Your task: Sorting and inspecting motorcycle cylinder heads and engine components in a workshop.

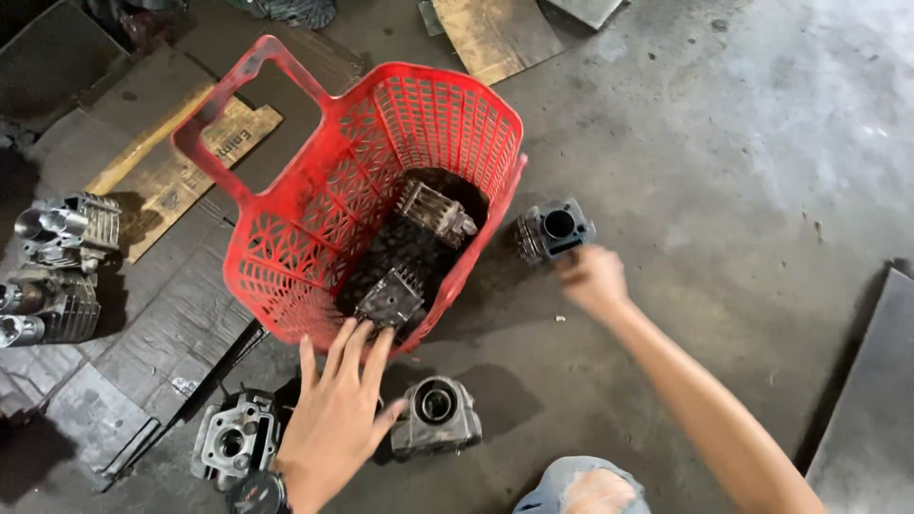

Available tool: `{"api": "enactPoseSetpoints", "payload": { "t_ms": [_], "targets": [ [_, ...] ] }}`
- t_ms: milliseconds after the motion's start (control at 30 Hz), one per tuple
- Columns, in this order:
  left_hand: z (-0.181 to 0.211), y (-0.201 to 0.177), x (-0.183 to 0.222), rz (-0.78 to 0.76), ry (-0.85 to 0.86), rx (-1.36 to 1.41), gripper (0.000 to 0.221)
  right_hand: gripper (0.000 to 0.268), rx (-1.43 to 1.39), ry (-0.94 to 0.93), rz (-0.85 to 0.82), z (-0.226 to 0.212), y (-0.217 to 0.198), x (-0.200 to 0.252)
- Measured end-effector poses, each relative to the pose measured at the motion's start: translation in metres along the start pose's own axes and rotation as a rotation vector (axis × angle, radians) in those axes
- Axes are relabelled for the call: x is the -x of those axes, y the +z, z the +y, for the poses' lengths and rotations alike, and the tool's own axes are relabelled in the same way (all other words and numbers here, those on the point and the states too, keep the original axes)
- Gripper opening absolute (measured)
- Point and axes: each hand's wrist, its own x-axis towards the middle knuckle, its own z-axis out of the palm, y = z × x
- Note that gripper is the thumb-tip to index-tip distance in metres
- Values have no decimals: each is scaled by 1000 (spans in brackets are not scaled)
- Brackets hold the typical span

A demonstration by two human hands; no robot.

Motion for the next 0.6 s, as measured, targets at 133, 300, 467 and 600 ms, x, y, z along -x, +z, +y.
{"api": "enactPoseSetpoints", "payload": {
  "t_ms": [133,300,467,600],
  "targets": [
    [12,17,-10,-23,-30,-53,85,45,-37,182,62,88,35,-95],
    [22,43,0,141,106,66,86,80,-52,185,-169,111,91,-167],
    [14,42,8,35,325,9,87,45,-162,209,-34,142,125,-147],
    [3,50,17,198,381,-38,71,46,-200,311,27,211,125,-119]
  ]
}}
